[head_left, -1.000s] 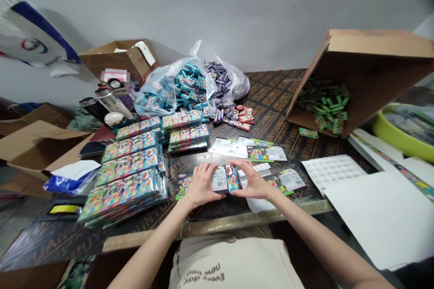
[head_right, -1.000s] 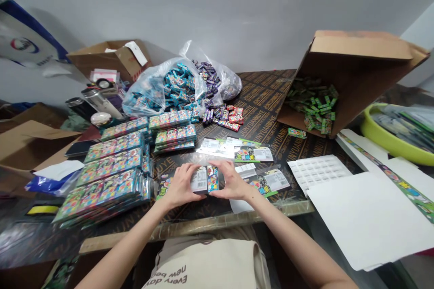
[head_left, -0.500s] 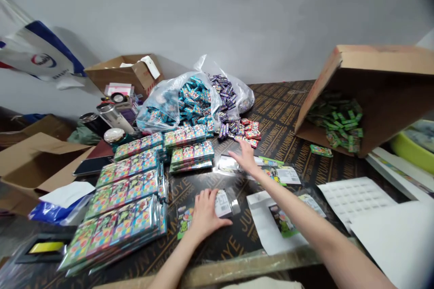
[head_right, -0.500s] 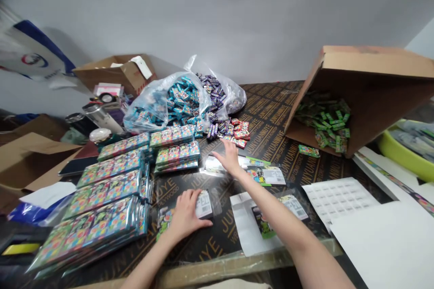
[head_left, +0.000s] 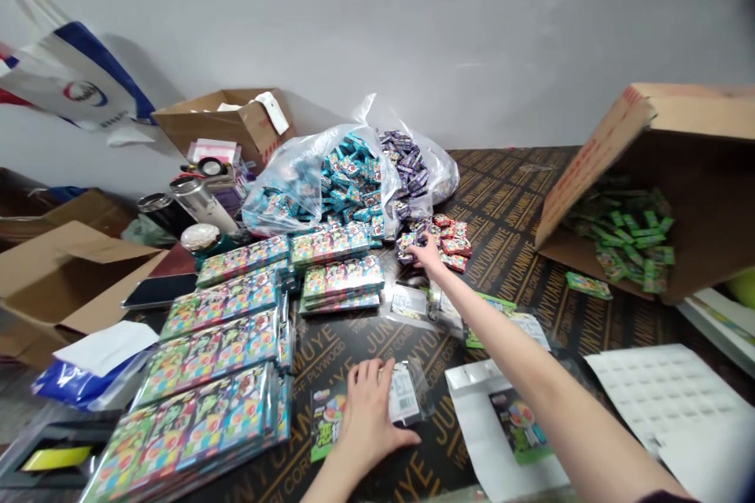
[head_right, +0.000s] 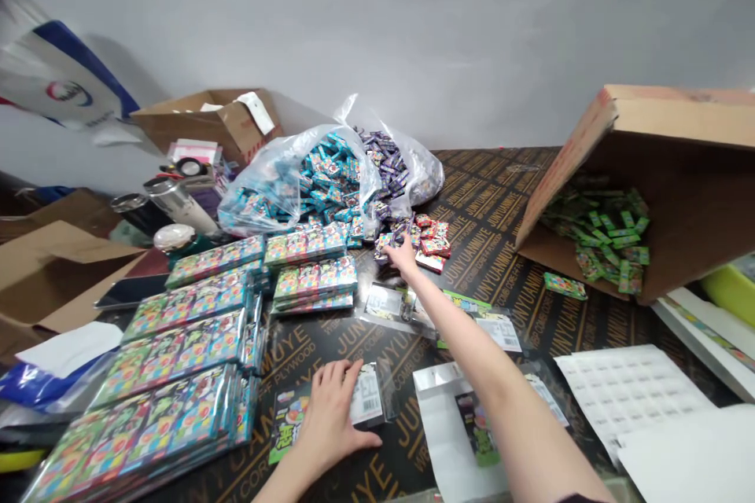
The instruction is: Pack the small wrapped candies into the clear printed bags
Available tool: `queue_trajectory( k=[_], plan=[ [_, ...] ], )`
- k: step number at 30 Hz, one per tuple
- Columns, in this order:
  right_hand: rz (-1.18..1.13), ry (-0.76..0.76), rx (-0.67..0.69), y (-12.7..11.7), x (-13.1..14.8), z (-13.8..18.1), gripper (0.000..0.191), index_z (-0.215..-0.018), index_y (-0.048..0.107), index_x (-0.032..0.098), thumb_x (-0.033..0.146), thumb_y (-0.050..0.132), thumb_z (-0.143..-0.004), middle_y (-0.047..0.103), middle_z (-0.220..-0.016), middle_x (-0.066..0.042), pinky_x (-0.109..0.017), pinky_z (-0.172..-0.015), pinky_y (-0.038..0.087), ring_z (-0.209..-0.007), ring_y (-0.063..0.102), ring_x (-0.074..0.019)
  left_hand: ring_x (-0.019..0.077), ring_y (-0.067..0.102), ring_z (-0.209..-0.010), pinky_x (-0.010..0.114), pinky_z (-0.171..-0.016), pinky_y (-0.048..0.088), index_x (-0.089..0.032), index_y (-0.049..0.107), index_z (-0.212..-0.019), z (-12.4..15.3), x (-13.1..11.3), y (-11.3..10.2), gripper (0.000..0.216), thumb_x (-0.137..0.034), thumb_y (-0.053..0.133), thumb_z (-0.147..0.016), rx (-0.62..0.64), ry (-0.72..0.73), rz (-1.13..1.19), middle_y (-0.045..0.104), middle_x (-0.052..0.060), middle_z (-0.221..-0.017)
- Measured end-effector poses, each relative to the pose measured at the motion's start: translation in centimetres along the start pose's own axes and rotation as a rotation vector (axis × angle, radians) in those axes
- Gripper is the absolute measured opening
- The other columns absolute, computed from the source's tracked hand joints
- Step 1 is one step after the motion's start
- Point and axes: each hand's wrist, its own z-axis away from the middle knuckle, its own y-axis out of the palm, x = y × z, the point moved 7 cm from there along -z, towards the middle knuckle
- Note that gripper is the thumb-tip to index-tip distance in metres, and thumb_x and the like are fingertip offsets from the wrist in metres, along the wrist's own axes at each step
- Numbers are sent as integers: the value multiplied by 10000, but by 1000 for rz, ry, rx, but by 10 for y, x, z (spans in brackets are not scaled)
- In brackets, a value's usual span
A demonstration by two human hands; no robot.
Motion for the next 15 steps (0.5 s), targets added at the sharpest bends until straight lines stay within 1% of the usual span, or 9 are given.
queue_trajectory(
  k=[2, 4, 6, 8, 10, 12, 13, 14, 15],
  plan=[
    [-63, 17, 88, -7, -12, 32, 600, -1250, 303, 198, 289, 550, -711, 630, -879, -54, -333, -595, 527, -717, 633, -181, 352, 431, -1046, 521, -934, 280, -206, 469, -1222, -7, -5, -13, 1033, -644, 724, -321, -40, 34, 37, 500, 135, -1105],
    [-203, 37, 205, -8, -21, 71, 598, -1240, 322, 233, 273, 576, -699, 633, -816, -17, -321, -589, 536, -674, 631, -162, 317, 438, -1059, 481, -931, 318, -215, 444, -1240, -15, -12, -33, 890, -589, 707, -476, -159, 58, 89, 484, 123, -1130],
    [-403, 73, 327, -4, -26, 113, 655, -1251, 308, 273, 251, 619, -675, 626, -799, 6, -313, -613, 539, -673, 629, -150, 280, 433, -1090, 433, -935, 346, -219, 415, -1257, -23, -21, -52, 738, -495, 665, -621, -303, 80, 137, 460, 113, -1169],
    [-561, 104, 389, 2, -29, 147, 720, -1266, 285, 301, 231, 658, -654, 622, -820, 11, -304, -645, 536, -701, 630, -146, 263, 435, -1101, 405, -930, 369, -222, 425, -1248, -32, -33, -60, 666, -440, 652, -661, -376, 115, 171, 456, 105, -1173],
    [-603, 91, 363, 4, -30, 168, 696, -1262, 299, 307, 259, 662, -670, 620, -865, 1, -303, -671, 531, -743, 629, -150, 248, 477, -1053, 385, -889, 409, -226, 471, -1213, -41, -43, -59, 588, -391, 646, -676, -387, 135, 202, 489, 92, -1120],
    [-569, 27, 314, 2, -30, 178, 559, -1227, 369, 280, 344, 611, -727, 615, -942, -33, -332, -716, 525, -824, 623, -171, 219, 530, -968, 360, -837, 442, -222, 520, -1166, -49, -46, -56, 479, -313, 613, -706, -379, 128, 249, 532, 75, -1047],
    [-510, -24, 274, -2, -29, 180, 501, -1199, 412, 259, 386, 584, -746, 604, -999, -55, -356, -759, 514, -890, 608, -189, 208, 545, -942, 353, -825, 449, -215, 535, -1147, -53, -45, -56, 440, -268, 593, -715, -378, 121, 276, 551, 69, -1027],
    [-423, -87, 216, -10, -27, 181, 486, -1178, 443, 240, 415, 577, -745, 579, -1071, -76, -384, -815, 491, -970, 579, -209, 203, 552, -934, 354, -828, 448, -207, 542, -1133, -55, -43, -58, 423, -227, 581, -712, -379, 114, 302, 567, 67, -1025],
    [-319, -157, 147, -19, -24, 182, 515, -1180, 453, 229, 428, 595, -727, 536, -1154, -92, -411, -873, 455, -1054, 533, -231, 203, 554, -942, 360, -841, 443, -202, 542, -1127, -56, -40, -62, 430, -192, 580, -699, -373, 111, 330, 578, 66, -1035]
  ],
)
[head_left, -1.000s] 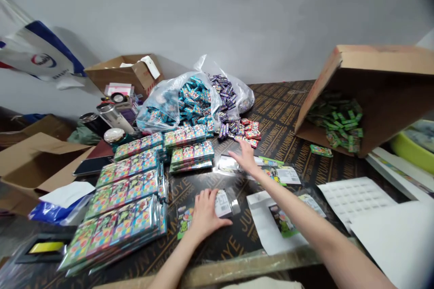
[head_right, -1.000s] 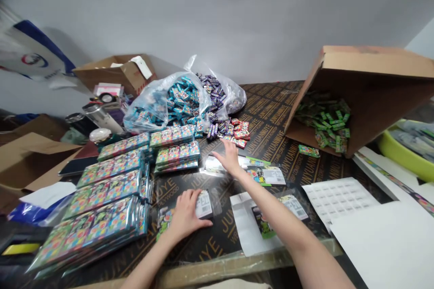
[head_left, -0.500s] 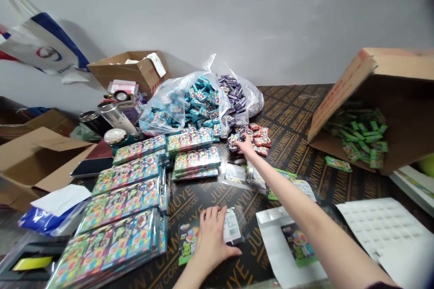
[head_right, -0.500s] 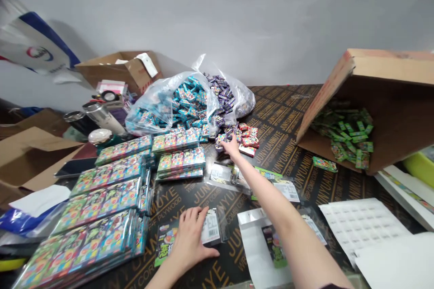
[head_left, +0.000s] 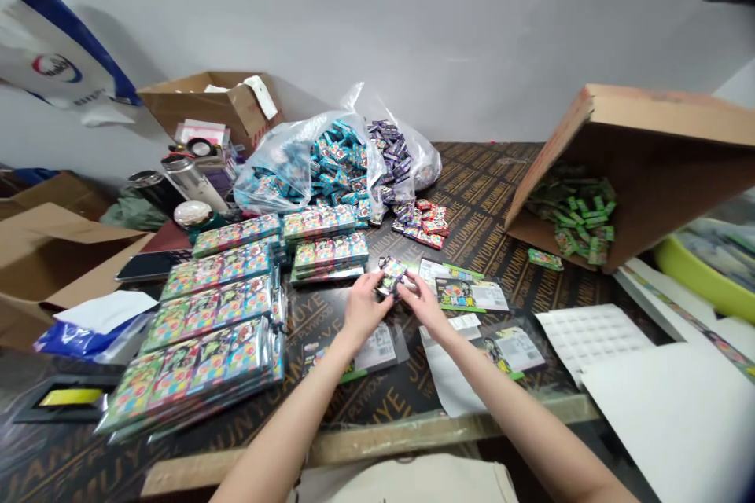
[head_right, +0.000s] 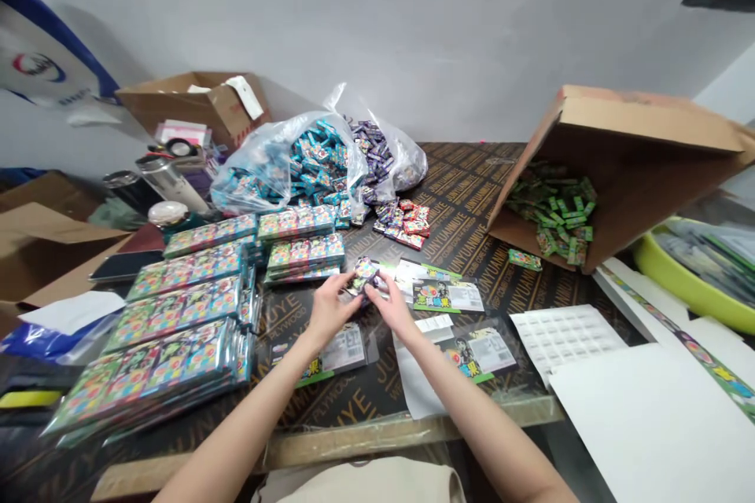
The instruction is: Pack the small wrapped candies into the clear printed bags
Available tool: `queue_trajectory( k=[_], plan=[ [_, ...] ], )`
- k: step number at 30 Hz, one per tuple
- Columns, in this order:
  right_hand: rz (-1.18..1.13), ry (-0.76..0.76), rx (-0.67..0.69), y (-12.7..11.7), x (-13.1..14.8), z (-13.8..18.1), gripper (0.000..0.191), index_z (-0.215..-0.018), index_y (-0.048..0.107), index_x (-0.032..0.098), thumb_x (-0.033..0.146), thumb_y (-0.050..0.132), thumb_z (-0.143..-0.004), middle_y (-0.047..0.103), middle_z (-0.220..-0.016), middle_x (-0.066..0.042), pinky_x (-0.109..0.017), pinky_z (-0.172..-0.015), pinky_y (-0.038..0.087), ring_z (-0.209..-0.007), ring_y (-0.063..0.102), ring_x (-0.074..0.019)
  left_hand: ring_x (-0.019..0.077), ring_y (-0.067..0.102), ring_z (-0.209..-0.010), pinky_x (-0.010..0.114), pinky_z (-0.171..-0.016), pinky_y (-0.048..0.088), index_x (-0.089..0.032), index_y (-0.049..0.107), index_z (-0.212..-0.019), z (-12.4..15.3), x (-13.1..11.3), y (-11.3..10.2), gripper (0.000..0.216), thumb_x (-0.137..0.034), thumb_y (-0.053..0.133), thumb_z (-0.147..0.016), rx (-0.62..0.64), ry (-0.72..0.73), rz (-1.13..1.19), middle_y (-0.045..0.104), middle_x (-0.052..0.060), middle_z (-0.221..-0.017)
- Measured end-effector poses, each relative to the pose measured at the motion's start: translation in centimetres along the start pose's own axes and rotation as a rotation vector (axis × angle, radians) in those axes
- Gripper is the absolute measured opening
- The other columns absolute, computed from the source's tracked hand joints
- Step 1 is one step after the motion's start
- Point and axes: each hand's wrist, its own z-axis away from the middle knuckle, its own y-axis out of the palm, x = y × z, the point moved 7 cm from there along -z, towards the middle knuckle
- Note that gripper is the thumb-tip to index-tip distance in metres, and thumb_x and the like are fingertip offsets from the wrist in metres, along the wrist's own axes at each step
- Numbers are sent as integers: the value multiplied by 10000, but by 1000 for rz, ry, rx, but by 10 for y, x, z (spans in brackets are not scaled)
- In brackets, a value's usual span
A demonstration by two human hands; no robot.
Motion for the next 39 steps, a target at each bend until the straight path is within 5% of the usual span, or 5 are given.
queue_trajectory(
  k=[4, 16, 25, 31, 39],
  plan=[
    [272, -264, 53, -17, 34, 15, 815, -1335, 284, 265, 371, 697, -641, 332, -1376, -93, -444, -970, 359, -1216, 385, -258, 206, 561, -954, 370, -865, 434, -194, 513, -1130, 1, 0, -16, 558, -105, 644, -595, 133, -56, 228, 605, 59, -1048],
    [441, -554, 351, 14, 83, 88, 716, -1238, 471, 262, 424, 742, -596, 463, -1263, -80, -419, -996, 320, -1168, 417, -258, 130, 625, -702, 260, -682, 472, -173, 440, -1155, 50, -2, -14, 610, -179, 725, -615, 248, -524, 1072, 666, 40, -837],
    [562, -588, 384, 21, 79, 99, 793, -1297, 350, 262, 296, 691, -582, 494, -1222, -58, -408, -949, 320, -1118, 440, -260, 172, 638, -740, 350, -749, 490, -167, 429, -1194, 60, -1, -2, 621, -279, 700, -647, 213, -434, 847, 640, 47, -864],
    [675, -523, 90, -27, 36, 72, 773, -1271, 365, 243, 364, 709, -590, 487, -1224, -81, -429, -935, 331, -1119, 443, -282, 322, 379, -1203, 557, -1014, 173, -233, 384, -1277, 80, 16, -4, 901, -433, 760, -484, 377, -32, -62, 460, 132, -1279],
    [639, -464, 350, -15, 9, 78, 886, -1330, 274, 230, 359, 742, -588, 454, -1281, -92, -412, -959, 310, -1155, 429, -256, 272, 413, -1164, 504, -1034, 164, -226, 93, -1389, 95, 21, -4, 1031, -298, 697, -557, 384, 81, -237, 471, 97, -1240]
  ],
)
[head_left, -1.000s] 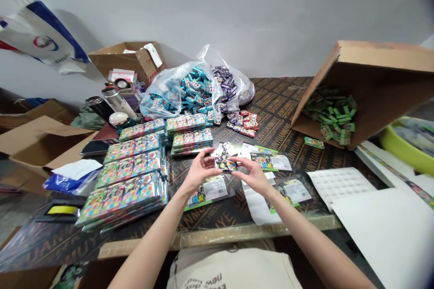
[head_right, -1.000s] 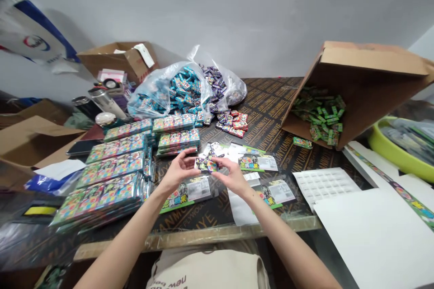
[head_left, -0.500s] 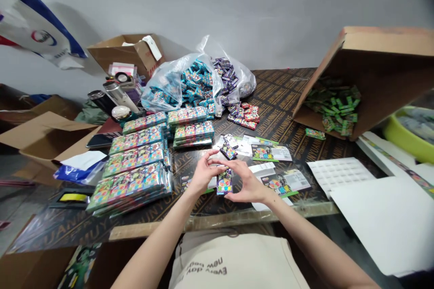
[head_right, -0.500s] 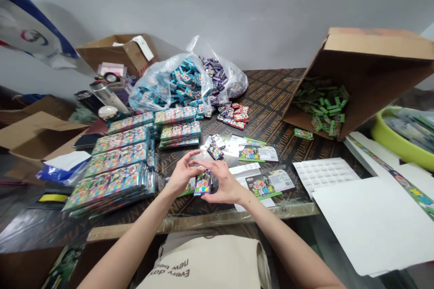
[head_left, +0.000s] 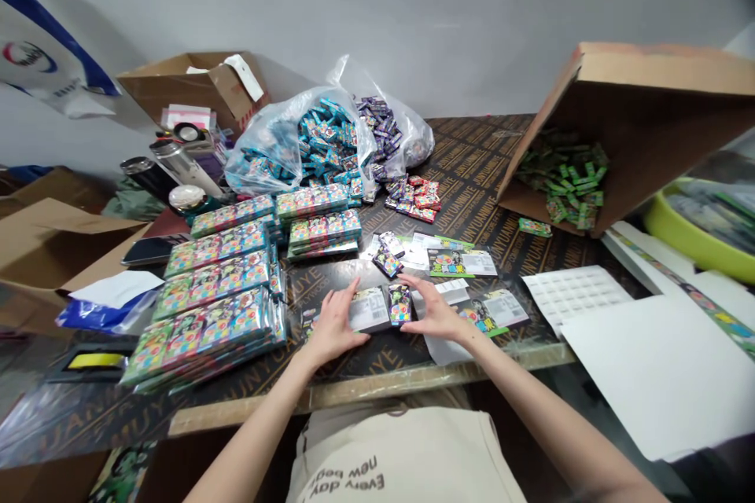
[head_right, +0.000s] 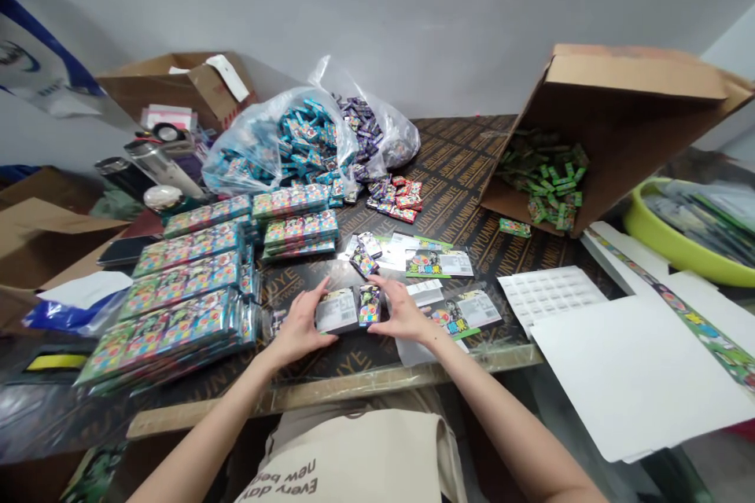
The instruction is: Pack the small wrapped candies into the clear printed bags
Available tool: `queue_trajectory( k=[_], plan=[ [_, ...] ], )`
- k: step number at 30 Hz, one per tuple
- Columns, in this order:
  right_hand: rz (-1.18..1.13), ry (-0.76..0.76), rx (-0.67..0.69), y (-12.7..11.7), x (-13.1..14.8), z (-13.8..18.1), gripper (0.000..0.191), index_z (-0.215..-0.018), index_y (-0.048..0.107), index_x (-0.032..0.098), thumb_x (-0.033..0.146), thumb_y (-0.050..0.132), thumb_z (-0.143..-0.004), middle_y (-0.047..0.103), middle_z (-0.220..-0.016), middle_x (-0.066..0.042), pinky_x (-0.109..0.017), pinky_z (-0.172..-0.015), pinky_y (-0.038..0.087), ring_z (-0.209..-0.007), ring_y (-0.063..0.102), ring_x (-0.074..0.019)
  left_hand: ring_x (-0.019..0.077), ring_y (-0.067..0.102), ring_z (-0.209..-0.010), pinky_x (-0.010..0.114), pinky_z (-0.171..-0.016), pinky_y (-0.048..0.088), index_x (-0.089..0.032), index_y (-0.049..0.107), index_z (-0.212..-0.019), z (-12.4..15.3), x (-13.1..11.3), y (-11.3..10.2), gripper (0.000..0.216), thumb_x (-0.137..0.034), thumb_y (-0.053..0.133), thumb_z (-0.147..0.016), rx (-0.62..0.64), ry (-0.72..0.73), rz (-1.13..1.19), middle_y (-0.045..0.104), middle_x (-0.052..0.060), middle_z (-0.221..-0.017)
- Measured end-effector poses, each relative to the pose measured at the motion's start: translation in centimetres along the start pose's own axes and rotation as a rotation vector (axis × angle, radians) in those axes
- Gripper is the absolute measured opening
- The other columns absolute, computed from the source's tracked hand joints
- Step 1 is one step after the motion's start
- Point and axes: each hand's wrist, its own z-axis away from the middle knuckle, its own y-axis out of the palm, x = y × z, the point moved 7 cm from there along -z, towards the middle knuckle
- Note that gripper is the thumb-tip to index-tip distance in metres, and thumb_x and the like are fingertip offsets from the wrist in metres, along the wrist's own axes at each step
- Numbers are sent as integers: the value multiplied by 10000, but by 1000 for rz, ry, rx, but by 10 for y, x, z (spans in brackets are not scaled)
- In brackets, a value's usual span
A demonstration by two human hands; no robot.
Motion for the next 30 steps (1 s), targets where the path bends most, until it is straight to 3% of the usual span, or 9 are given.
queue_trajectory(
  k=[4, 7, 9, 13, 18, 21, 24, 27, 30],
  plan=[
    [-118, -34, 85, 4, 7, -4, 962, -1356, 219, 239, 416, 750, -574, 382, -1346, -104, -408, -988, 288, -1211, 383, -255, 281, 408, -1160, 484, -1027, 213, -234, 141, -1384, -2, -9, -8, 1008, -271, 703, -548, 27, 36, 67, 450, 99, -1258],
    [-53, 64, -99, -9, 5, -5, 1021, -1364, 205, 240, 458, 763, -536, 414, -1322, -109, -447, -1003, 237, -1224, 355, -282, 277, 444, -1107, 450, -969, 312, -231, 164, -1380, -4, -7, -18, 987, -269, 705, -555, -56, -31, 97, 477, 96, -1206],
    [-38, 138, -203, -14, 7, -2, 914, -1368, 188, 243, 443, 704, -640, 552, -1174, -82, -457, -1000, 216, -1181, 407, -262, 265, 469, -1064, 429, -929, 354, -237, 161, -1379, -7, -4, -21, 982, -273, 702, -561, -103, -75, 112, 486, 86, -1175],
    [-46, 64, -76, -6, 18, -16, 589, -1348, 249, 272, 357, 520, -832, 644, -1003, -24, -430, -999, 199, -1083, 498, -207, 263, 469, -1037, 428, -907, 361, -240, 143, -1383, -13, 1, -17, 989, -284, 696, -563, -97, -97, 108, 485, 82, -1146],
    [249, 294, -410, -64, -62, -70, 485, -1272, 393, 241, 347, 518, -816, 562, -1142, -78, -408, -913, 296, -1077, 461, -253, 270, 439, -1054, 424, -921, 339, -249, 222, -1367, -14, 11, 4, 931, -275, 678, -555, -33, -108, 46, 472, 78, -1155],
    [404, 516, -367, -88, -132, -106, 619, -1289, 375, 209, 313, 607, -725, 497, -1208, -130, -445, -872, 325, -1097, 421, -315, 270, 422, -1074, 408, -932, 325, -235, 293, -1345, -6, 18, 22, 871, -259, 660, -555, 14, -118, -6, 463, 85, -1168],
    [422, 599, -313, -97, -173, -130, 644, -1283, 378, 193, 252, 620, -689, 532, -1136, -136, -453, -851, 348, -1044, 463, -316, 271, 402, -1100, 404, -948, 306, -242, 343, -1324, 2, 23, 32, 819, -246, 648, -564, 26, -126, -44, 439, 92, -1209],
    [410, 573, -307, -96, -175, -137, 568, -1224, 438, 188, 229, 610, -684, 557, -1051, -109, -410, -836, 378, -976, 506, -277, 274, 408, -1098, 409, -945, 312, -252, 351, -1322, 4, 25, 32, 846, -261, 680, -543, 49, -140, -24, 449, 93, -1207],
    [357, 469, -367, -87, -139, -126, 537, -1207, 444, 178, 255, 599, -698, 537, -1033, -94, -364, -819, 408, -921, 521, -236, 289, 426, -1087, 433, -944, 315, -247, 414, -1286, -3, 22, 20, 846, -343, 732, -509, -6, -171, 54, 484, 97, -1171]
  ],
)
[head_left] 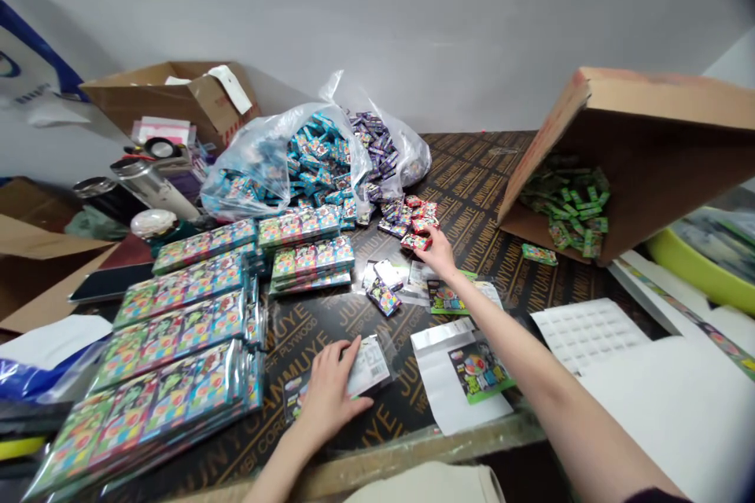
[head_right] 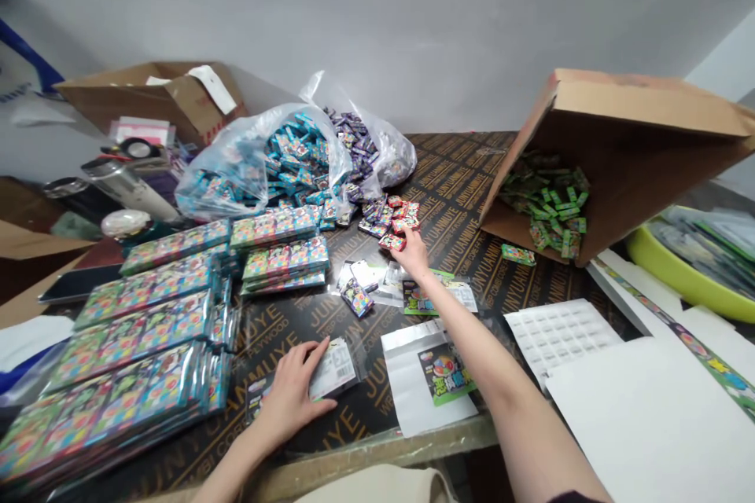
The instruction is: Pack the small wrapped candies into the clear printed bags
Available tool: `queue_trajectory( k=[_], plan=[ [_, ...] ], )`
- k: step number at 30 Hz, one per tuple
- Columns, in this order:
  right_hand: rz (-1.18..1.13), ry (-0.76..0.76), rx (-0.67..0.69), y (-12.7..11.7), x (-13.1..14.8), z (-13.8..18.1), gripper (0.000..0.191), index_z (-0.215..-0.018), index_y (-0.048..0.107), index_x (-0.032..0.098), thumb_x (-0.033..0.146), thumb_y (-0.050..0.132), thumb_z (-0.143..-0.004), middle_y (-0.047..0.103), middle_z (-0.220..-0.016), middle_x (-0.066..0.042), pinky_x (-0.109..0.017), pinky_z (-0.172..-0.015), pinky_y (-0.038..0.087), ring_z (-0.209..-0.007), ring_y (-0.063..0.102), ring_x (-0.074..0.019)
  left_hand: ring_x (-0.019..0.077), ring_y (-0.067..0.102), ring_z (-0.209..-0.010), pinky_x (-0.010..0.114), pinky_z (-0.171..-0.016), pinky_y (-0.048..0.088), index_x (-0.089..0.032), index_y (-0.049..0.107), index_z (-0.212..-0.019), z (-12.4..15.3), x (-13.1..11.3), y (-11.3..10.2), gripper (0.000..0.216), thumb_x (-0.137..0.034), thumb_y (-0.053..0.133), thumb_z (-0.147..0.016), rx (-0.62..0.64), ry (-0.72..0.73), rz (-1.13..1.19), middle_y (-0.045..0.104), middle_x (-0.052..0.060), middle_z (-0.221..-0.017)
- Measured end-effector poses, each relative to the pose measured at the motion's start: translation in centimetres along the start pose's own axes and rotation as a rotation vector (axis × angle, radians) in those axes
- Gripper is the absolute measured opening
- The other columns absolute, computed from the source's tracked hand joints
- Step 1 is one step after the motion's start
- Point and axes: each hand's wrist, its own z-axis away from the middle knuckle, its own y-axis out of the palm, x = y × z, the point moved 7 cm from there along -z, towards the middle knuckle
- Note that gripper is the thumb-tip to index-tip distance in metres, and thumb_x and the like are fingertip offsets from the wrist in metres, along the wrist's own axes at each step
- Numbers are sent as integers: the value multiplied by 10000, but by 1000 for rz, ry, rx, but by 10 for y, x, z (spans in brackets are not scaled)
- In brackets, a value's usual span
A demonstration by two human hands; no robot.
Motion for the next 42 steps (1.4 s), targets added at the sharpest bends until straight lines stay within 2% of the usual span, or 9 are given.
queue_trajectory(
  k=[5, 8, 11, 15, 20, 24, 29, 39, 42],
  plan=[
    [-332, -230, -43, -26, 78, 109, 562, -1248, 412, 224, 262, 606, -723, 517, -969, -62, -356, -800, 442, -850, 520, -203, 211, 564, -879, 338, -804, 422, -170, 574, -1107, -26, -22, -18, 491, -454, 587, -707, -189, -207, 557, 614, 82, -959],
    [-409, -250, 27, -35, 103, 167, 618, -1292, 368, 251, 281, 621, -729, 490, -1027, -71, -368, -846, 435, -929, 507, -211, 137, 572, -616, 250, -606, 434, -116, 628, -912, -38, -36, -5, 396, -461, 537, -742, -77, -380, 1049, 644, 55, -739],
    [-429, -295, 113, -46, 110, 192, 768, -1323, 320, 246, 350, 693, -660, 417, -1185, -94, -410, -950, 373, -1109, 426, -253, 74, 481, -454, 191, -490, 367, -103, 623, -697, -37, -45, -3, 292, -393, 615, -679, 24, -417, 1205, 583, -1, -542],
    [-432, -424, 255, -60, 113, 197, 942, -1364, 206, 242, 386, 732, -596, 272, -1377, -86, -459, -1054, 224, -1270, 253, -284, 52, 405, -384, 178, -422, 301, -96, 599, -562, -26, -54, -6, 236, -313, 677, -613, 173, -376, 1162, 517, -23, -438],
    [-418, -498, 317, -63, 119, 200, 868, -1333, 256, 241, 300, 704, -592, 408, -1289, -73, -414, -1008, 289, -1186, 374, -257, 75, 449, -433, 201, -478, 369, -111, 604, -606, -18, -64, -6, 311, -412, 613, -683, 299, -251, 1024, 538, -12, -491],
    [-322, -427, 149, -63, 98, 190, 743, -1281, 333, 232, 282, 664, -617, 445, -1249, -79, -427, -981, 287, -1158, 395, -271, 217, 570, -846, 324, -749, 434, -143, 624, -999, -15, -43, -24, 487, -530, 527, -720, 100, -89, 457, 638, 96, -920],
    [-159, -438, 184, -34, 72, 181, 804, -1300, 326, 234, 407, 704, -611, 471, -1250, -89, -432, -932, 295, -1139, 420, -287, 322, 435, -1061, 442, -901, 313, -208, 282, -1354, 0, -22, -17, 1047, -484, 737, -452, 83, 43, -283, 512, 128, -1135],
    [-359, -465, 468, -14, 84, 190, 918, -1334, 283, 216, 396, 755, -568, 478, -1253, -104, -415, -942, 303, -1125, 446, -263, 275, 435, -1067, 400, -903, 320, -204, 86, -1394, 8, -25, -24, 1029, -307, 673, -556, 53, 163, -133, 486, 95, -1168],
    [-382, -470, 423, -18, 87, 186, 1032, -1352, 251, 226, 465, 777, -496, 442, -1296, -113, -425, -966, 274, -1171, 407, -279, 274, 443, -1069, 403, -901, 335, -213, 123, -1389, 7, -28, -28, 990, -302, 669, -567, 48, 177, -98, 483, 95, -1182]
  ],
)
